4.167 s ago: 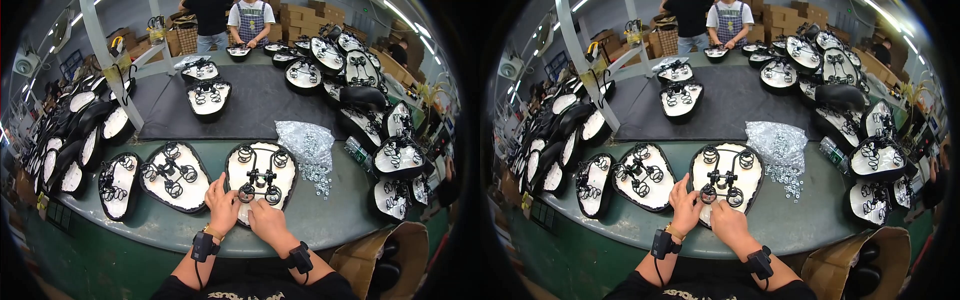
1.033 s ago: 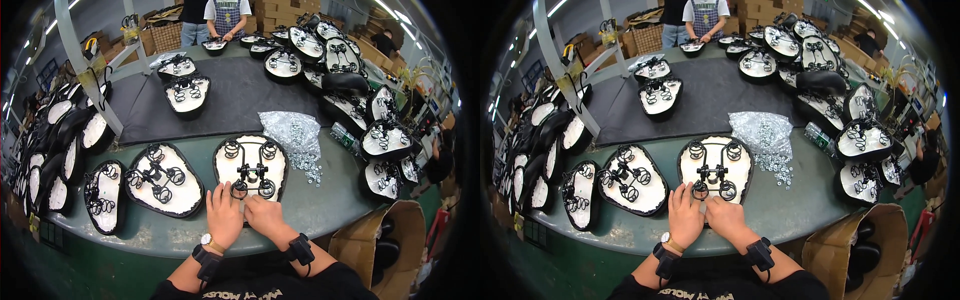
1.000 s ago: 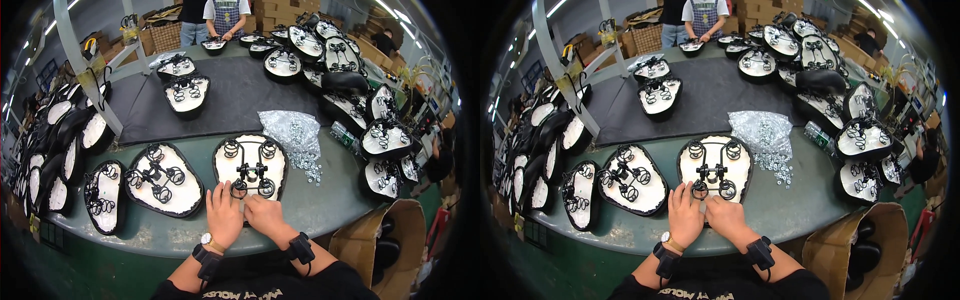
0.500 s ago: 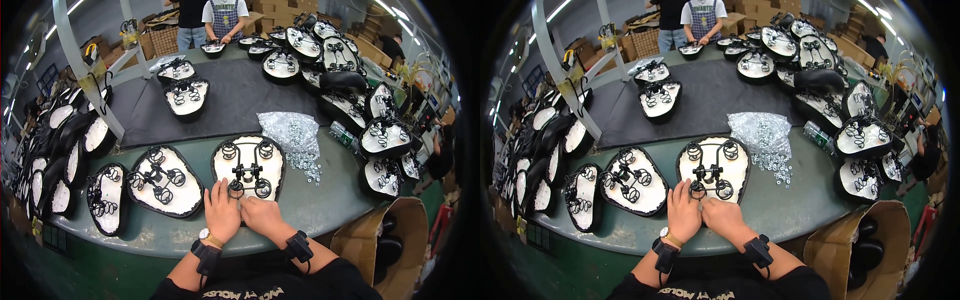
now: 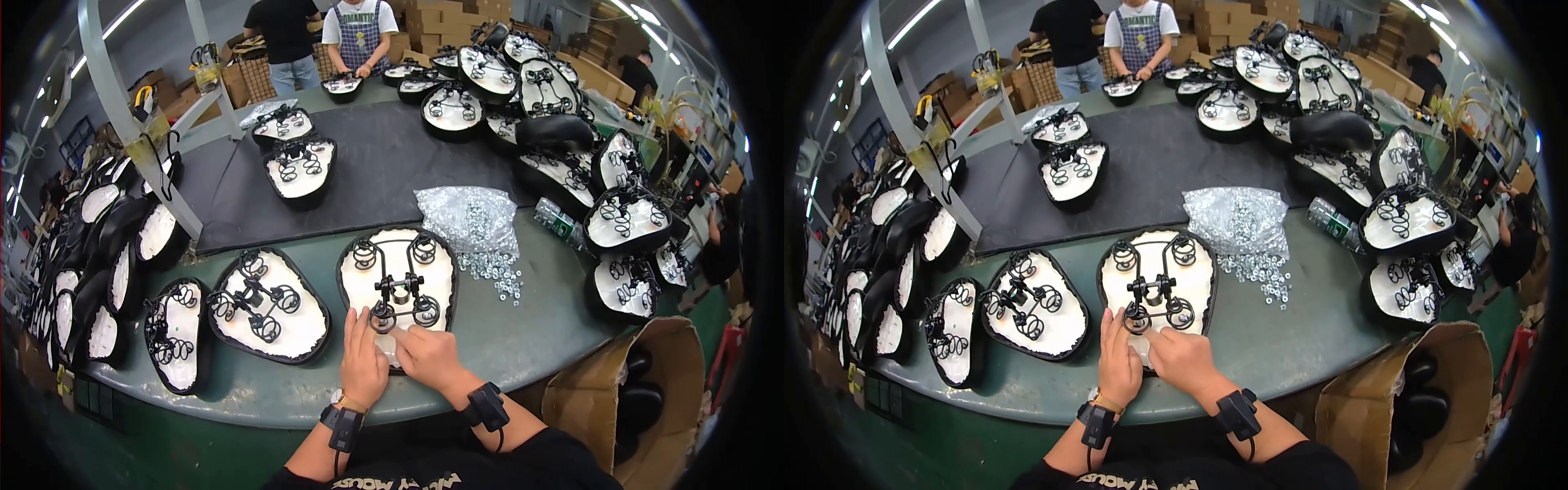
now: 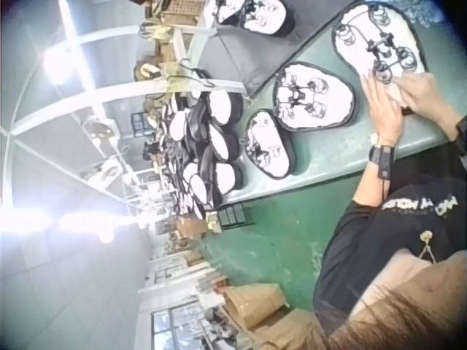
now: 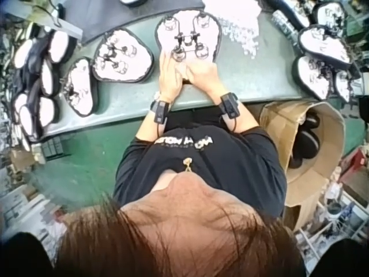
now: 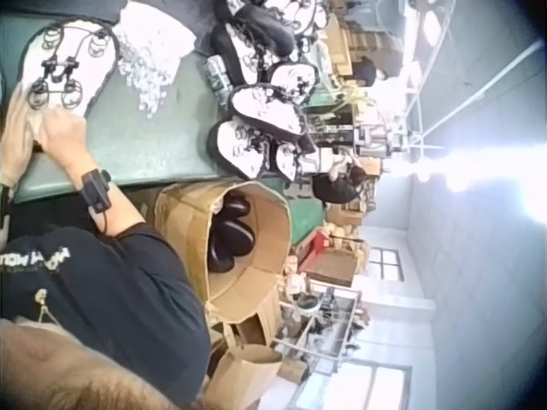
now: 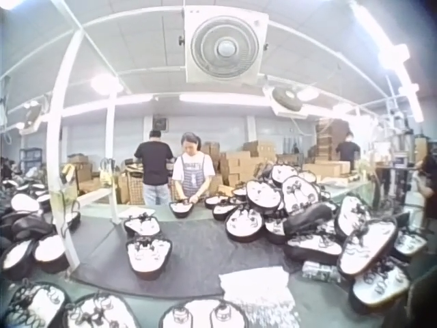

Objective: The person assembles bicycle saddles by placing seat bases on a workbench, positioning metal spring frames onto them, inserting washers onto the bolts by hand, and placing assembled saddles into a box.

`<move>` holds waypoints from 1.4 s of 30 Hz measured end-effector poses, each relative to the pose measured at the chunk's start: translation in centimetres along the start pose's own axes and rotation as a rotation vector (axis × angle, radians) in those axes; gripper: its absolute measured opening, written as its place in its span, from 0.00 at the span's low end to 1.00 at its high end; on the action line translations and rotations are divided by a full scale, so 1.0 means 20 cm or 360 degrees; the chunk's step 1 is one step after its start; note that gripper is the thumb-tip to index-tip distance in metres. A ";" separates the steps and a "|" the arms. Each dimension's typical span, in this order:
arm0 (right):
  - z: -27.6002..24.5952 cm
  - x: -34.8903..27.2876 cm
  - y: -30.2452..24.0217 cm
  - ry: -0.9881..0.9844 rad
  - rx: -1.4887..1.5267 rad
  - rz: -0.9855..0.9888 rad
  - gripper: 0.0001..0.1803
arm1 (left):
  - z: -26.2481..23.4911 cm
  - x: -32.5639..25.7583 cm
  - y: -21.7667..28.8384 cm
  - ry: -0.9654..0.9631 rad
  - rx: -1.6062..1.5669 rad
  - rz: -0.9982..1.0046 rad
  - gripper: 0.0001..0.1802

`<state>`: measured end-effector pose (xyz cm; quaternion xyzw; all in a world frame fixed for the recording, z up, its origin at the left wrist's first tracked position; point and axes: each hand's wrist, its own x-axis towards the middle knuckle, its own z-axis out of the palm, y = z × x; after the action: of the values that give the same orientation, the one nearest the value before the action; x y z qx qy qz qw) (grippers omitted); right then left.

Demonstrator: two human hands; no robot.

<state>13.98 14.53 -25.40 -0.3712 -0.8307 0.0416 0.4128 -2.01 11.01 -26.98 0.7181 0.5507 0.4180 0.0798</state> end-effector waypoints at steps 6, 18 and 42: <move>-0.01 0.03 0.00 -0.0234 -0.0121 0.0074 0.13 | 0.03 -0.03 -0.03 0.0057 -0.0065 0.0003 0.26; -0.13 -0.01 0.00 0.0113 0.0600 0.0111 0.12 | 0.08 -0.07 -0.07 0.0054 -0.1347 -0.1032 0.37; -0.36 -0.39 0.33 0.0176 0.2315 0.1714 0.36 | -0.49 0.34 0.10 0.0230 -0.1008 -0.0590 0.17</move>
<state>25.98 12.49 -28.29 -0.3585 -0.2924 0.7256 0.5093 -6.97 12.69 -16.08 0.5146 0.5191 0.5957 0.3331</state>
